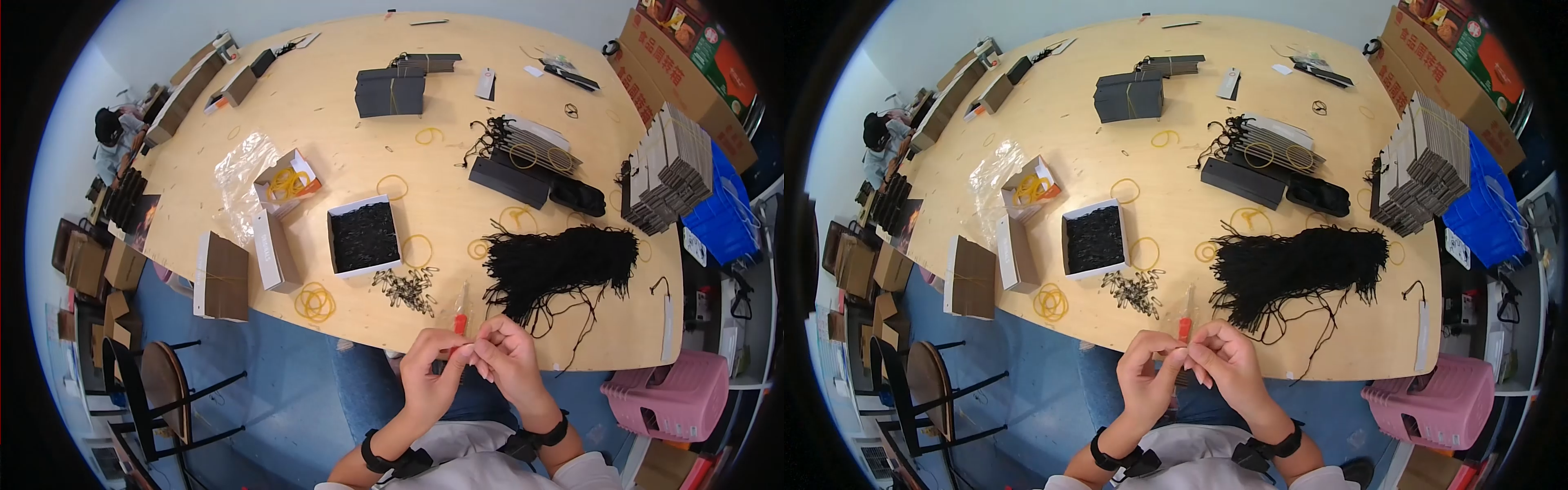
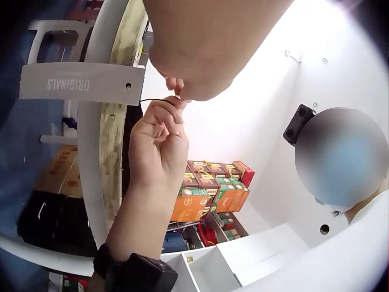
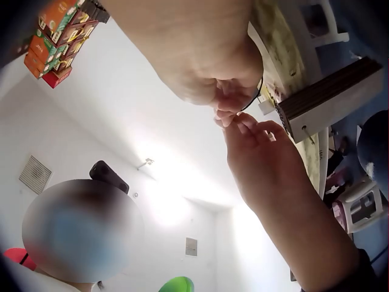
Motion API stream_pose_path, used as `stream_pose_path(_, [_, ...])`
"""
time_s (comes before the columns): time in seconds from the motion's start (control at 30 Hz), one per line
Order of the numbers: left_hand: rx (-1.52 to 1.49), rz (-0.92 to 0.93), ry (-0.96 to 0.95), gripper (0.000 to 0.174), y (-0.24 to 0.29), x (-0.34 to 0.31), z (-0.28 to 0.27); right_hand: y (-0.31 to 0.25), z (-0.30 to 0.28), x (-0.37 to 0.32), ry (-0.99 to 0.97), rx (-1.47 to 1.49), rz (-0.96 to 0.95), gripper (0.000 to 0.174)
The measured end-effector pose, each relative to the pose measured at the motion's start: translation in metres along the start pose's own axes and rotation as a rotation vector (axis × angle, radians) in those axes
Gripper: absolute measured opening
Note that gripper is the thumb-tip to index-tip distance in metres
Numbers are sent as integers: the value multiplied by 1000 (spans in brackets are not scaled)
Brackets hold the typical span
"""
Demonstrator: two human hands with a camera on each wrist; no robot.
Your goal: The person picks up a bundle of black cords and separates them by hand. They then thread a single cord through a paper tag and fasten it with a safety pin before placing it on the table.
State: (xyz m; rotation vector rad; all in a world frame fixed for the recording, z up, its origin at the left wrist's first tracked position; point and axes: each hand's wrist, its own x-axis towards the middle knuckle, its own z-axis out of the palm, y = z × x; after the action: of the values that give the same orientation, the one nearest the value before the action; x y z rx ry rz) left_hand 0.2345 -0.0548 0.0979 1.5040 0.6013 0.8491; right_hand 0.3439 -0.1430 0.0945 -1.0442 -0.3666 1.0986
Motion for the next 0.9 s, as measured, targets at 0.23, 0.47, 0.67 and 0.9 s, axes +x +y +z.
stream_pose_path(0.23, [317, 90, 238, 6, -10, 19, -23, -29, -53, -14, 37, 114, -193, 8])
stream_pose_path(0.47, [594, 283, 326, 6, -18, 32, -40, -66, -108, -29, -144, 385, -402, 25])
stream_pose_path(0.67, [672, 377, 229, 7, -8, 22, -40, -91, -47, -26, 200, -381, -341, 19])
stream_pose_path(0.9, [19, 132, -389, 8, 20, -12, 0, -82, -4, -14, 148, -1283, -551, 24])
